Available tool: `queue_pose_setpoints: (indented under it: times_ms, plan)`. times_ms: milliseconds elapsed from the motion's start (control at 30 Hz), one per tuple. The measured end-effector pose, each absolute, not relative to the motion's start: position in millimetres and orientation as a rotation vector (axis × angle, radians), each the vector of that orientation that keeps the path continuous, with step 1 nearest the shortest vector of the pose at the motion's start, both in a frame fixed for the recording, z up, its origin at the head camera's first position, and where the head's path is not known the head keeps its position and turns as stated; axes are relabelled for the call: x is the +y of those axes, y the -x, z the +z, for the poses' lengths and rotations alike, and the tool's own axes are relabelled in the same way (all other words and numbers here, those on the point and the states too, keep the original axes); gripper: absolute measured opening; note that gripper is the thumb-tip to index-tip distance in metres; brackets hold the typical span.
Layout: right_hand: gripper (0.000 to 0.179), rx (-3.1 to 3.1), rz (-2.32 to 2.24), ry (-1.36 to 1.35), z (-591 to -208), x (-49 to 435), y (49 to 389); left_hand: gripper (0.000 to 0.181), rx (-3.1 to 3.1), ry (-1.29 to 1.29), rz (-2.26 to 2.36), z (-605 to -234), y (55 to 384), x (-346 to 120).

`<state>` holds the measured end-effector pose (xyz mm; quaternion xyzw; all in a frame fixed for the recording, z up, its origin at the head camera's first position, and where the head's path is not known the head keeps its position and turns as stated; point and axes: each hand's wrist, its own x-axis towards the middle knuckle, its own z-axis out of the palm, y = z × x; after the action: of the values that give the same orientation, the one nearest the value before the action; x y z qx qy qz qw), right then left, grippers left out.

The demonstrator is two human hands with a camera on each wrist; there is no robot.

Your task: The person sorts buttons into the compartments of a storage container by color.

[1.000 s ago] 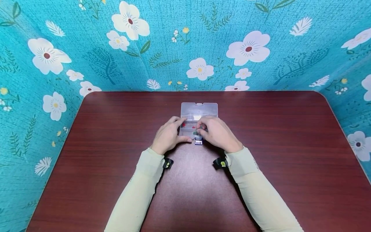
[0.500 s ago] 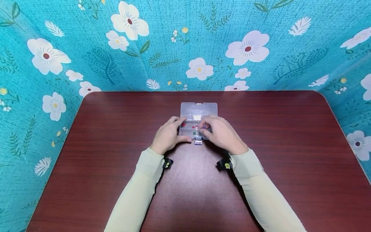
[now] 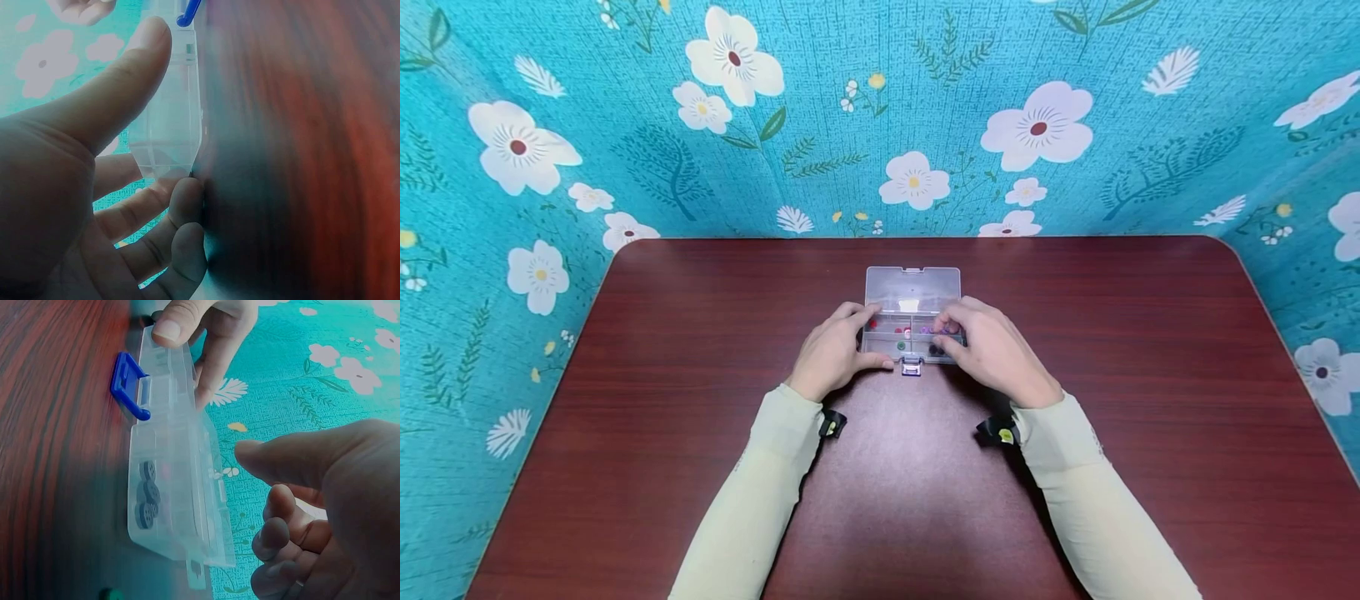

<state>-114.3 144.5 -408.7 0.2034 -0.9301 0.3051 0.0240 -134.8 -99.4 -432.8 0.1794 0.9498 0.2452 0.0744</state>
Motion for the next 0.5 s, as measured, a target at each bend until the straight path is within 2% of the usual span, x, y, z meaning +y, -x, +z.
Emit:
queue_pose_setpoints:
  times_ms: [500]
  plan:
    - [0.005, -2.919, 0.919, -0.528, -409.8, 165.7, 105.9, 0.09, 2.854, -0.549, 0.722, -432.8, 134.7, -100.0]
